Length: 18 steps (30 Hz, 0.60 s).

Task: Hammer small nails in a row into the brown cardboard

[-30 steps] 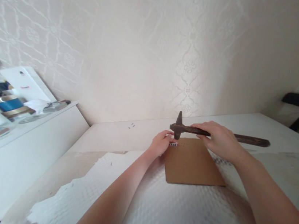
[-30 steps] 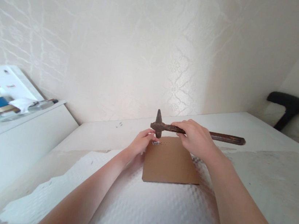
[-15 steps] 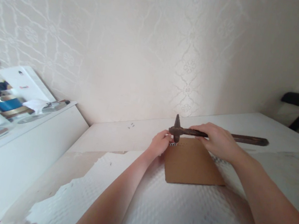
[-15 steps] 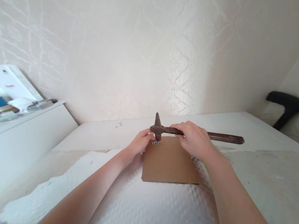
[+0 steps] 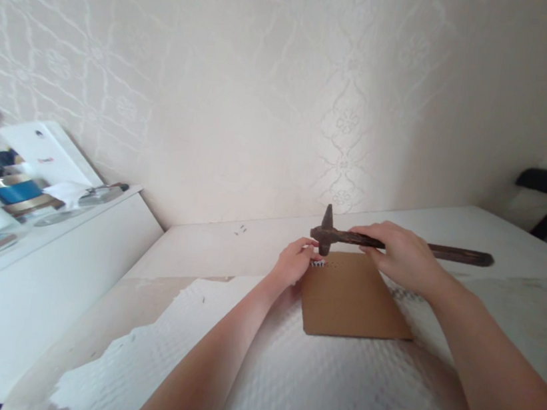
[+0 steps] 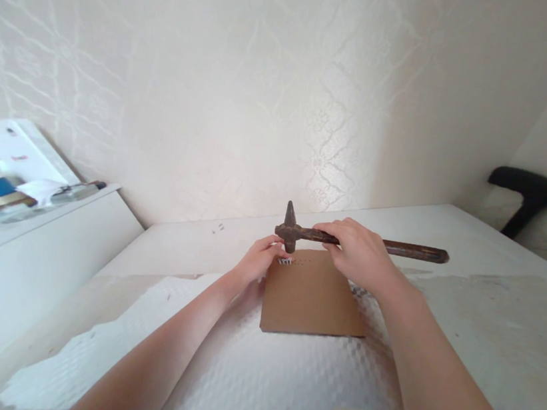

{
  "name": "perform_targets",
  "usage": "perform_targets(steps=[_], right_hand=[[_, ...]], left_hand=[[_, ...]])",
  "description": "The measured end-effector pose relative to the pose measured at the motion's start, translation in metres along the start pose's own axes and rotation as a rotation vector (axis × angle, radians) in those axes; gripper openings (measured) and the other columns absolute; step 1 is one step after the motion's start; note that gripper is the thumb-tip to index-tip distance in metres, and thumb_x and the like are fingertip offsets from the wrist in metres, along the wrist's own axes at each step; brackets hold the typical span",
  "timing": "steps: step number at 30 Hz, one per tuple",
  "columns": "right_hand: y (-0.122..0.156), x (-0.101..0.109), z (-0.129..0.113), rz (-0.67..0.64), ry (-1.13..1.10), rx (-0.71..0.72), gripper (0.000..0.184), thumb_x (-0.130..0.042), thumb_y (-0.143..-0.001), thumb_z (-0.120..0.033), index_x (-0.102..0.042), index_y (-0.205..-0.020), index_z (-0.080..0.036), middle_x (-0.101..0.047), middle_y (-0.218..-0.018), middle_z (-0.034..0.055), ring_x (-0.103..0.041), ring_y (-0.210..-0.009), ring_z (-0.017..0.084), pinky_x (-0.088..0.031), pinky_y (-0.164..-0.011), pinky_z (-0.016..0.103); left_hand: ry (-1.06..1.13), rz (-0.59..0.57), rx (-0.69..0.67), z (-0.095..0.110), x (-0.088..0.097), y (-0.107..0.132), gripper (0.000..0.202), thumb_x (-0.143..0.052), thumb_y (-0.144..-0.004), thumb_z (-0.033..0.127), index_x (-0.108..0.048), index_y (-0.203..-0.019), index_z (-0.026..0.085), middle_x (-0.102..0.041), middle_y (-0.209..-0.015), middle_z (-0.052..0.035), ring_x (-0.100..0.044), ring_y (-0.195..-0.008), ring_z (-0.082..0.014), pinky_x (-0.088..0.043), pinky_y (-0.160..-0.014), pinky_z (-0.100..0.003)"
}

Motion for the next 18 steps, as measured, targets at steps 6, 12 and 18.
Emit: perform_targets(steps=[6,12,18], right_hand=[[0.0000,-0.0052,-0.0002,-0.040,0.007,0.007,0.039,-0.047,-0.076,-0.012,-0.070,-0.103,-0.029,-0.070,-0.093,0.0017,-0.062,-0.087,0.022,-0.045,-0.068,0.030],[0.0002,-0.0029,-0.0005,-0.014,0.013,0.026,0.040,-0.048,-0.075,-0.012,-0.068,-0.105,-0.029,-0.070,-0.093,0.0008,-0.061,-0.088,0.022,-0.045,-0.068,0.028],[-0.0004,-0.0058,0.0013,-0.043,0.006,0.012,0.041,-0.047,-0.074,-0.012,-0.069,-0.104,-0.029,-0.070,-0.094,0.0011,-0.062,-0.089,0.022,-0.045,-0.069,0.029]], left_hand=[[-0.037,0.023,-0.003,0.0006,0.0028,-0.0002,0.022,-0.044,-0.082,0.024,-0.063,-0.090,0.017,-0.070,-0.091,-0.0069,-0.063,-0.090,-0.0214,-0.044,-0.087,-0.035],[0.006,0.004,0.004,-0.0028,0.0002,-0.0022,0.024,-0.045,-0.080,0.022,-0.063,-0.095,0.019,-0.071,-0.087,-0.0045,-0.063,-0.090,-0.0204,-0.043,-0.088,-0.034],[-0.018,0.016,-0.017,-0.0011,0.0010,-0.0022,0.023,-0.044,-0.082,0.023,-0.064,-0.093,0.017,-0.070,-0.088,-0.0065,-0.063,-0.090,-0.0209,-0.044,-0.088,-0.035]])
Point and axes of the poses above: each hand's wrist, its own y-axis away from the middle knuckle, its own x-axis out of the back of the hand, z = x × y, the point moved 10 cm from there along -y, towards the middle knuckle
